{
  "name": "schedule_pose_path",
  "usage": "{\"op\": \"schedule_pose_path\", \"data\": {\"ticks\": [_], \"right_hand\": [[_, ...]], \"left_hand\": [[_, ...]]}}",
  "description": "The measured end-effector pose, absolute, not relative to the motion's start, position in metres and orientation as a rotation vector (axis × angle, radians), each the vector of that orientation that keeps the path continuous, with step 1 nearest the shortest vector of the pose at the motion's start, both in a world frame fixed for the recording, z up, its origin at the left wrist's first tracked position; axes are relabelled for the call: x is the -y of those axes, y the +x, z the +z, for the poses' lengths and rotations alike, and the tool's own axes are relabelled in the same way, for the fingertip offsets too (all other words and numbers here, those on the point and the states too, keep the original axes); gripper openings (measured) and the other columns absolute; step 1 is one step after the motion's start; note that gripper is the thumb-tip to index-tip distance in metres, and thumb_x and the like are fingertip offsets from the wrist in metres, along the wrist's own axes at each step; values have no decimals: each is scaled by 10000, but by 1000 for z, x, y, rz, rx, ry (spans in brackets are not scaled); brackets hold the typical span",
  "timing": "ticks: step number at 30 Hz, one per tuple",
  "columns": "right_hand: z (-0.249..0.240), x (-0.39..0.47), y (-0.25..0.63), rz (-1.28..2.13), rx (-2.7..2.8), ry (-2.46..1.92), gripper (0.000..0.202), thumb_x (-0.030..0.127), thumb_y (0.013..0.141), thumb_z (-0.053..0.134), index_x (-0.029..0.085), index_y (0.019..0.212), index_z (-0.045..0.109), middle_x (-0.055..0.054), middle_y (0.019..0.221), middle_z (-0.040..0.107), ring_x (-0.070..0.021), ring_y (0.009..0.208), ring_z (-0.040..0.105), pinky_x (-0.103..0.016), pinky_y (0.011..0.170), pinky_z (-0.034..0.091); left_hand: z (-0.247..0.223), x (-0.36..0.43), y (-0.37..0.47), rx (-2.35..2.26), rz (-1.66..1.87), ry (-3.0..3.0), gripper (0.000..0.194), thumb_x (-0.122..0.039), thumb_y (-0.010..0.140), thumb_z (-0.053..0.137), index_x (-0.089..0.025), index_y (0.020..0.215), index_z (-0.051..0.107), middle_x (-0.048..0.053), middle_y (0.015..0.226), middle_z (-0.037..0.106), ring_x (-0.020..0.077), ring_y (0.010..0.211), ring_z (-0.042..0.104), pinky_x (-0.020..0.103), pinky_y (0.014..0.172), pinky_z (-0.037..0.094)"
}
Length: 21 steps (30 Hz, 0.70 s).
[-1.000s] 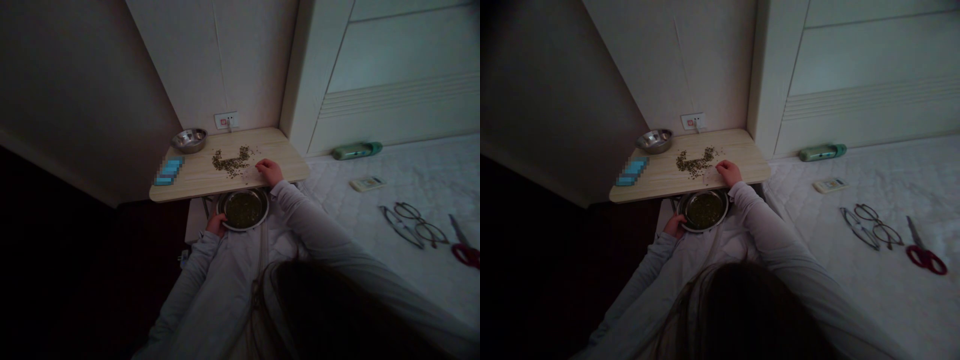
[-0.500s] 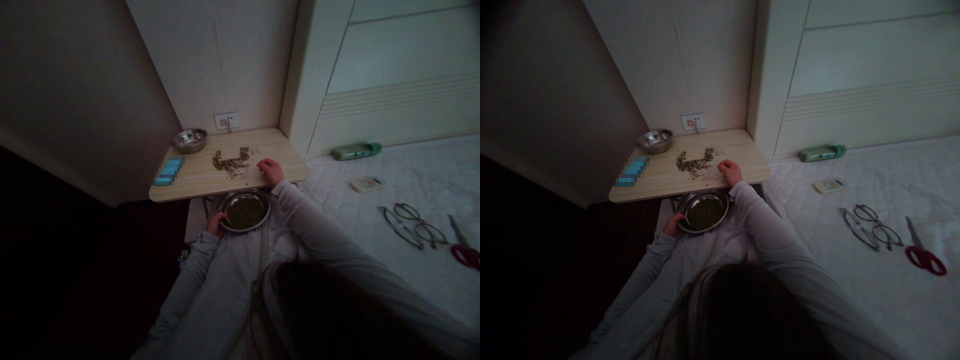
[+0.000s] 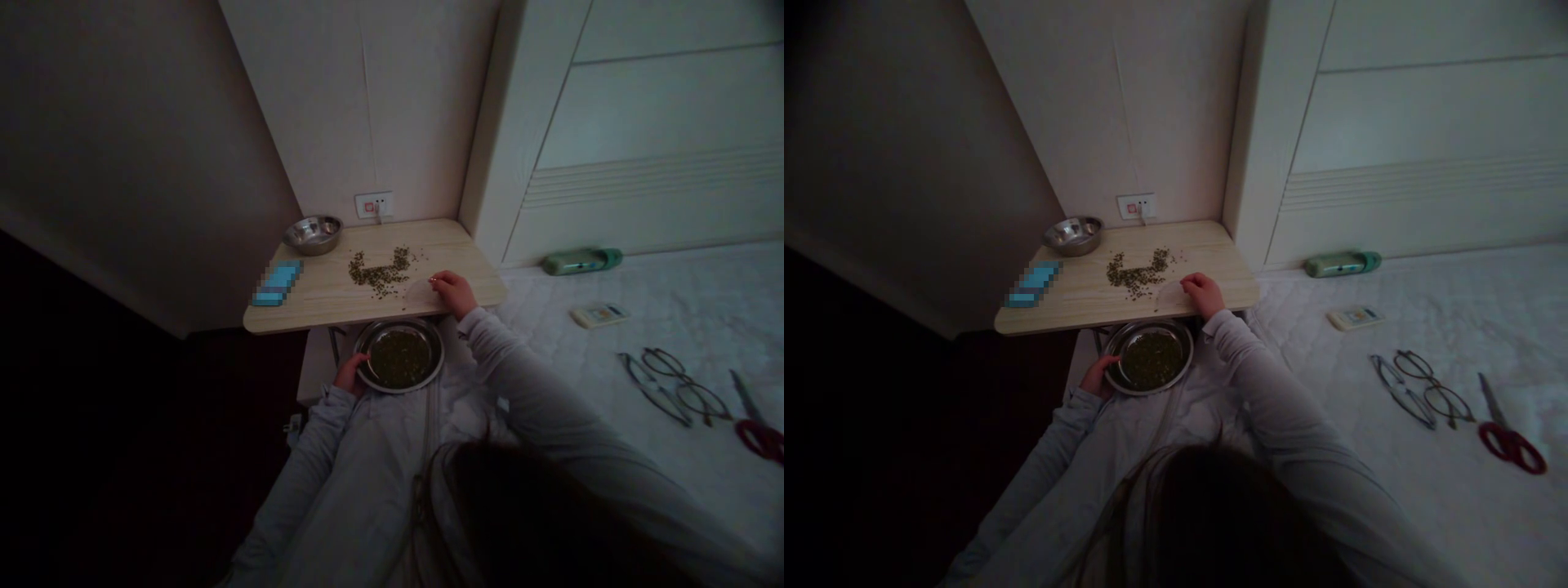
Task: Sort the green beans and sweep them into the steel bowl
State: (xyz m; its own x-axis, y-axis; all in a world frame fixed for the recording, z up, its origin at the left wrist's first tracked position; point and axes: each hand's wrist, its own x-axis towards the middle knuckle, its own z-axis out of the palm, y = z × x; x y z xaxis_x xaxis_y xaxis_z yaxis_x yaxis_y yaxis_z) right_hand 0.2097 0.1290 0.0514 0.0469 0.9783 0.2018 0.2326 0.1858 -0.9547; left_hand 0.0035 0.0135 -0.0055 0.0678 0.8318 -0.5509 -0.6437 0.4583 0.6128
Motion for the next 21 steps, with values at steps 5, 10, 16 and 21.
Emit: {"op": "schedule_pose_path", "data": {"ticks": [5, 10, 16, 21], "right_hand": [[52, -128, 207, 838, 1488, -1284, 157, 257, 557, 449, 159, 636, 542, 36, 559, 502, -77, 563, 433, -216, 579, 335], [53, -126, 208, 896, 1505, -1248, 163, 265, 557, 447, 154, 633, 539, 38, 544, 501, -75, 546, 427, -217, 570, 329], [54, -123, 207, 958, 1506, -1225, 151, 261, 541, 462, 152, 621, 530, 38, 549, 510, -74, 553, 428, -218, 587, 328], [54, -123, 207, 966, 1511, -1207, 170, 279, 544, 453, 150, 622, 532, 35, 542, 508, -77, 558, 433, -226, 600, 333]], "left_hand": [[-7, -14, 3, -1000, 1138, 247, 203, -129, 587, 448, -111, 730, 591, 42, 587, 635, 217, 844, 542, 319, 772, 408], [-5, -14, 3, -1022, 1132, 256, 186, -131, 587, 442, -123, 700, 589, 39, 591, 636, 216, 850, 540, 320, 789, 397], [-3, -14, 4, -1058, 1116, 261, 196, -144, 587, 439, -112, 711, 588, 43, 574, 632, 218, 883, 523, 316, 810, 382], [-6, -14, 2, -1019, 1100, 255, 251, -155, 587, 437, -105, 785, 585, 57, 642, 642, 223, 912, 507, 327, 812, 380]]}}
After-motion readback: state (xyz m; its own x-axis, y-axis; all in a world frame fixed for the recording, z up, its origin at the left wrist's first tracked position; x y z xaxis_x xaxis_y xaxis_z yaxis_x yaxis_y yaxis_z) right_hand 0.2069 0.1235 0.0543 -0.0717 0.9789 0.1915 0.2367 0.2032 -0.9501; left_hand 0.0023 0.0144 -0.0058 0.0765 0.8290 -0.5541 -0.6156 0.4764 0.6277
